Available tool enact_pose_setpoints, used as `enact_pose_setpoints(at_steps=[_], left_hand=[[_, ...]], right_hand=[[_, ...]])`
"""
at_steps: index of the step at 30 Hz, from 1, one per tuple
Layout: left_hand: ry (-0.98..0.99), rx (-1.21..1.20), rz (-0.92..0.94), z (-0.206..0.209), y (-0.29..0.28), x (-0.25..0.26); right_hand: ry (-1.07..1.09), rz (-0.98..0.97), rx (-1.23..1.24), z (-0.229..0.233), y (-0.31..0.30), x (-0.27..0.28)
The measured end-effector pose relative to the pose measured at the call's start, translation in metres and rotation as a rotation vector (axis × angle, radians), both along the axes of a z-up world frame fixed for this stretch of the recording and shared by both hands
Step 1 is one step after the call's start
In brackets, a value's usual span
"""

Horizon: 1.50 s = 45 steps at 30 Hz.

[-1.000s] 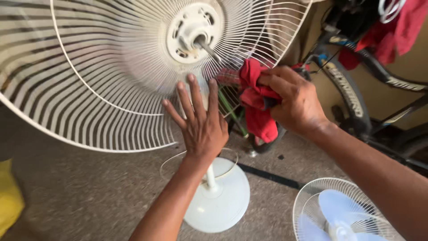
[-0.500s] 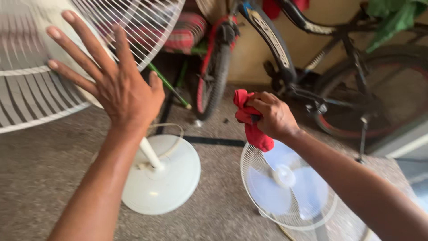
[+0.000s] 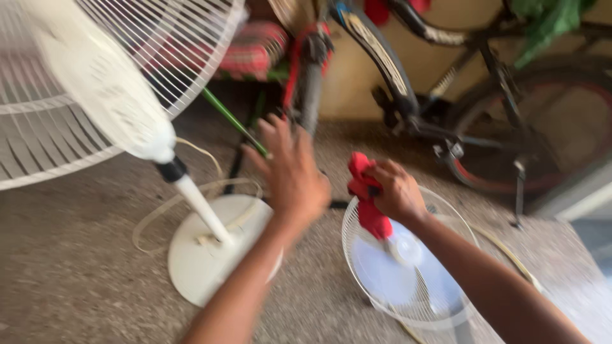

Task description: The person disassembles a standing fan by removing the front grill and fan blade, then wipes the central hub with a red cloth. They reattach the fan blade and secure it with a nut, then place the front grill back on the fan.

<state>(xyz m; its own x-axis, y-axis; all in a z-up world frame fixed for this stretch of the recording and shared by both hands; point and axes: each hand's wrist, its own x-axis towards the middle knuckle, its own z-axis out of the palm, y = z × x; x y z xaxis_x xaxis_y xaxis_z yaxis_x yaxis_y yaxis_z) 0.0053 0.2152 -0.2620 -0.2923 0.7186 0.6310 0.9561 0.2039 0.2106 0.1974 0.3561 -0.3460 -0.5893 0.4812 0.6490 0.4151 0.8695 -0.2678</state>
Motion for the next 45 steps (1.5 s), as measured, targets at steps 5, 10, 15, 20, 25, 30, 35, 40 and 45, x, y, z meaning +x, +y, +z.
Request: enact_pose_setpoints(at_steps=[5, 10, 15, 20, 25, 30, 35, 40, 45], left_hand=[[-0.075, -0.158, -0.151, -0.019, 0.029, 0.045], [-0.094, -0.177, -0.208, -0.040, 0.042, 0.053], [-0.117, -0.137, -0.282, -0.056, 0.057, 0.056], [-0.336, -0.148, -0.439, -0.106, 0.074, 0.074], [-0.499, -0.158, -0.532, -0.177, 0.081, 0.109], [-0.629, -0.464, -0.584, -0.232, 0.068, 0.134], [-0.482, -0.589, -0.620, -0.268, 0.043, 0.140], [-0.474, -0.877, -0.589, -0.283, 0.028, 0.134], [-0.465, -0.916, -0.532, -0.293, 0.030, 0.127]], right_hand=[[0.055, 0.027, 0.035, 0.018, -0.012, -0.016], [0.078, -0.017, 0.109, 0.022, -0.015, -0.011], [-0.010, -0.147, 0.142, 0.027, -0.015, 0.004], [-0.015, -0.285, -0.040, -0.009, -0.014, 0.039], [0.043, -0.343, -0.217, -0.077, -0.016, 0.080], [0.001, -0.408, -0.352, -0.144, -0.024, 0.113], [0.056, -0.063, -1.043, -0.210, -0.004, 0.136], [-0.082, -0.590, -0.861, -0.269, 0.016, 0.155], [-0.120, -1.030, -1.070, -0.322, 0.021, 0.160]])
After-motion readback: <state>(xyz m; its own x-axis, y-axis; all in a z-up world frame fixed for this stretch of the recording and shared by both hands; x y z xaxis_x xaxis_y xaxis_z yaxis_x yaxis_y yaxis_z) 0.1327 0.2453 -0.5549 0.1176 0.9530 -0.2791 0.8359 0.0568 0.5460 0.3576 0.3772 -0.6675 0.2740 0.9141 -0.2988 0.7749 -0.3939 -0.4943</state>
